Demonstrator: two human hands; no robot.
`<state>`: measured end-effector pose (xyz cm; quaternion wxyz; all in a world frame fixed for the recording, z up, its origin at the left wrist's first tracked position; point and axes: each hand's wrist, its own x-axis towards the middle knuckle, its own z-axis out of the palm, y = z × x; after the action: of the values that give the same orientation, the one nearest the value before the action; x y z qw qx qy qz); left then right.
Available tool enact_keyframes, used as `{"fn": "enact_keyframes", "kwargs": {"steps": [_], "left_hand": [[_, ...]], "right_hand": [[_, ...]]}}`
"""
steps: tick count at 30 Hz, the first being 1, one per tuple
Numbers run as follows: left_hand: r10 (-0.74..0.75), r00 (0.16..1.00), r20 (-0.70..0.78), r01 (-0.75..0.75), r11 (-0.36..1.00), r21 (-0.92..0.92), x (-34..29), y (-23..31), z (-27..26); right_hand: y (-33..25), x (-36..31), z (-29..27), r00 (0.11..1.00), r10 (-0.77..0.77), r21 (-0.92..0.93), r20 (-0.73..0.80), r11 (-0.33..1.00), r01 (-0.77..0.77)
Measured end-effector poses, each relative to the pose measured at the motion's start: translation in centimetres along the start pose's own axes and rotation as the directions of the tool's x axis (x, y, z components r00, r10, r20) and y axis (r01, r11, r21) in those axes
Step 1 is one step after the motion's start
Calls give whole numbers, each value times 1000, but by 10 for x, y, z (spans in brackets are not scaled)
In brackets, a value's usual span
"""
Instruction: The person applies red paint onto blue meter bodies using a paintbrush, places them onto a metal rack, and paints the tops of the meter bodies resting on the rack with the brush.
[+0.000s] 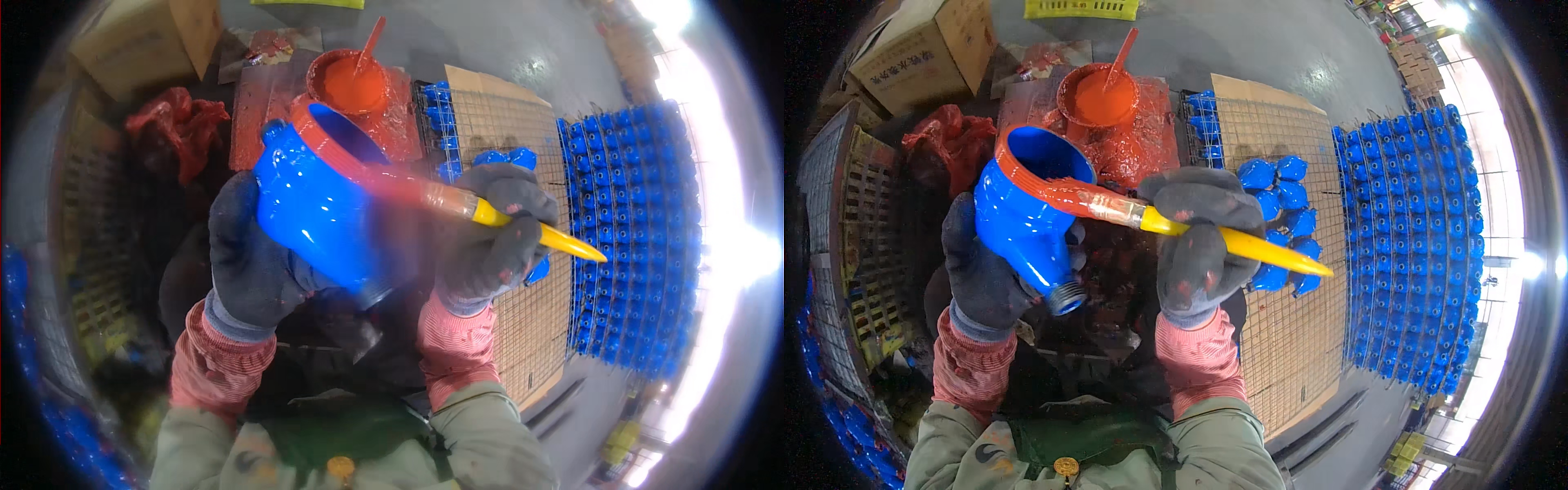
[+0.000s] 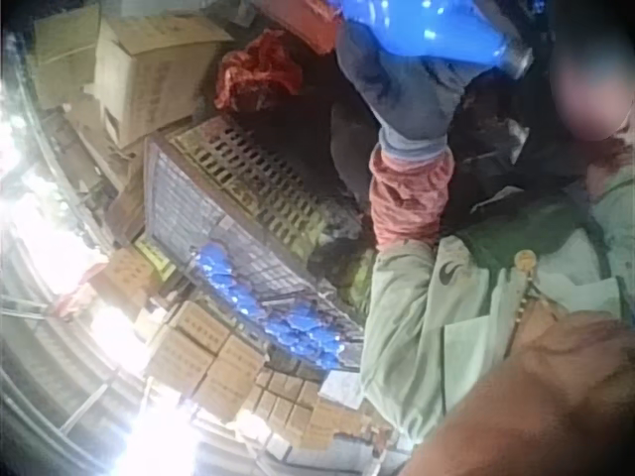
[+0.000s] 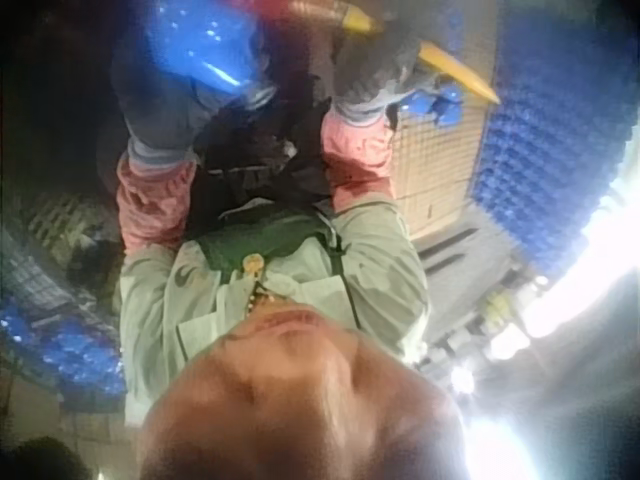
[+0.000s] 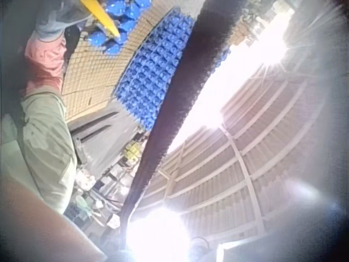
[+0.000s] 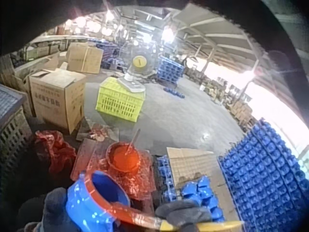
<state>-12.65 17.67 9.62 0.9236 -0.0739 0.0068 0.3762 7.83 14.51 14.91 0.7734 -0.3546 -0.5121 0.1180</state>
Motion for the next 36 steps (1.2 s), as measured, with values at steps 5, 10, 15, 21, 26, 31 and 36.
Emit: {"fn": "enact_keyframes", "kwargs": {"steps": [5,10,15,21,26,31,36], "left_hand": [[-130,989,71,141,975,-171,0,-2,16],[-310,939,152,339,910,-238,-1,-8,22],[-458,886,72,464,879,-112,-5,-16,15],[-538,843,20,532,825,-190,-23,-44,23],[-447,879,-167,451,893,-19,-37,-70,30],[-438,882,-174,458,884,93,-33,-68,19],[-99,968,-229,186,900,395,-2,-53,9]], "right_hand": [[21,-2,-6,951,299,369,76,878,-305],[39,-6,-11,885,459,506,75,748,-430],[63,-9,-18,809,558,731,185,472,-493],[87,-11,-16,797,380,864,469,-9,-504],[84,-10,-13,777,249,815,579,-190,-547],[75,-14,-3,829,288,873,480,-64,-483],[65,-8,-13,754,645,724,124,461,-514]]}}
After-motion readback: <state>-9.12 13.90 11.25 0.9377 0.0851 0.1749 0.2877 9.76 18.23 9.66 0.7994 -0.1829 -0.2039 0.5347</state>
